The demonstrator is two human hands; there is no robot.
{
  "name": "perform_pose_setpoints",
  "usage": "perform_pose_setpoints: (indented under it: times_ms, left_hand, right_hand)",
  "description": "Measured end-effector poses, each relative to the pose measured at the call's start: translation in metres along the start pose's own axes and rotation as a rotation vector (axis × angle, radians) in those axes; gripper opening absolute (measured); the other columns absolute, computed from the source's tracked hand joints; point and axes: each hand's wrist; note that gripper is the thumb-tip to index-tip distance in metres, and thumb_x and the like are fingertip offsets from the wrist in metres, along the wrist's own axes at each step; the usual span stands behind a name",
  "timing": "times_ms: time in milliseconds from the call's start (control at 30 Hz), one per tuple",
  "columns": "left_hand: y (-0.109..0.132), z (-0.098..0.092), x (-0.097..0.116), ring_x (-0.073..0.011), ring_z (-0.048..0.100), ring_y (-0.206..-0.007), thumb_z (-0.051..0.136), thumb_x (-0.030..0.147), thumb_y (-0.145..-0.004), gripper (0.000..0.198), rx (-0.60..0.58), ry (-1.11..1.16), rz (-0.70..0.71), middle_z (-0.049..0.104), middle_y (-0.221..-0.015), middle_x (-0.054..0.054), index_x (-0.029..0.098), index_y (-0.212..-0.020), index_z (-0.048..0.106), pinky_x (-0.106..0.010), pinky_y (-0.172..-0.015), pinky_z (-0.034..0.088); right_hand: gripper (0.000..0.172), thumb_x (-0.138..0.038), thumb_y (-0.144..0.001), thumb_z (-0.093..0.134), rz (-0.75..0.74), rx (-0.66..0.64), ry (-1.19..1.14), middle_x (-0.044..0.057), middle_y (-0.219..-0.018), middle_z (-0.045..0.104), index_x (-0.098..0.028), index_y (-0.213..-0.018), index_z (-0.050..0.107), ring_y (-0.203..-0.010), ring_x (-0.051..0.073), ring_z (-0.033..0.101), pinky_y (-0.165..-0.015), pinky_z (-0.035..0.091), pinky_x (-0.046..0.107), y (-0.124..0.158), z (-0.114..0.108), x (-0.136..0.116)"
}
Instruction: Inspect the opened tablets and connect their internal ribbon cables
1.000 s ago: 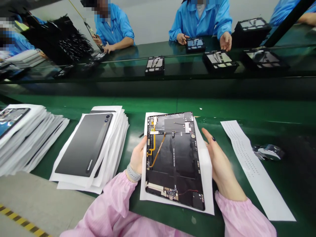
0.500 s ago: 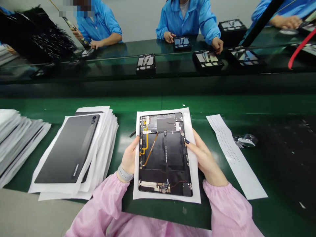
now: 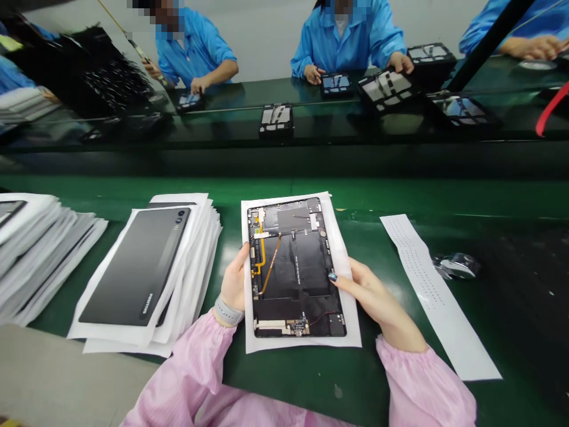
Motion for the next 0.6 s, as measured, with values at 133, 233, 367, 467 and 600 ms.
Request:
perform_pose_setpoints:
  times_ms: [133,233,367,467,600]
  left_hand:
    - [-0.001,-0.001,0.006,-0.0298,0.074,-0.097,0.037,0.055,-0.1,0.057,-0.04,0.082,0.04,0.077,-0.094,-0.012,0.014,-0.114,0.073,-0.043,-0.091,0.057]
    - [-0.003,-0.003,0.009,-0.03,0.074,-0.097,0.037,0.057,-0.099,0.059,-0.092,0.09,0.06,0.077,-0.093,-0.013,0.013,-0.115,0.073,-0.042,-0.09,0.058]
    - [-0.006,-0.005,0.01,-0.0314,0.074,-0.098,0.045,0.06,-0.096,0.059,-0.148,0.05,0.089,0.077,-0.096,-0.014,0.013,-0.114,0.073,-0.043,-0.089,0.058]
    - [-0.009,-0.006,0.009,-0.0322,0.073,-0.1,0.053,0.063,-0.09,0.059,-0.123,-0.013,0.108,0.077,-0.097,-0.014,0.012,-0.109,0.075,-0.043,-0.09,0.057]
    - [-0.019,-0.008,0.005,-0.0292,0.07,-0.106,0.066,0.06,-0.083,0.05,0.121,-0.208,0.385,0.075,-0.104,-0.012,0.014,-0.1,0.076,-0.038,-0.097,0.052]
  right_hand:
    - [0.047,-0.051,-0.088,0.078,0.105,-0.143,0.119,0.01,-0.117,0.073,-0.021,-0.124,0.073,-0.102,0.034,0.07,-0.087,0.061,0.042,0.0,-0.002,-0.004]
    - [0.048,-0.051,-0.087,0.079,0.111,-0.209,0.185,0.009,-0.119,0.073,-0.023,-0.125,0.074,-0.108,0.036,0.068,-0.094,0.059,0.043,0.0,-0.005,-0.008]
    - [0.048,-0.055,-0.089,0.075,0.118,-0.194,0.231,0.007,-0.129,0.069,-0.027,-0.128,0.072,-0.12,0.037,0.062,-0.102,0.055,0.043,0.0,-0.011,-0.003]
    - [0.052,-0.057,-0.091,0.072,0.125,-0.175,0.2,0.008,-0.134,0.065,-0.027,-0.133,0.069,-0.123,0.037,0.061,-0.106,0.052,0.046,-0.003,-0.014,0.005]
    - [0.058,-0.057,-0.088,0.072,0.11,-0.158,0.195,0.011,-0.131,0.067,-0.023,-0.136,0.067,-0.118,0.037,0.064,-0.104,0.052,0.046,-0.008,-0.011,0.007]
Point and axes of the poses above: each hand's wrist, its own y-axis away from the middle knuckle, its own z-axis out of the palm, x = y × z
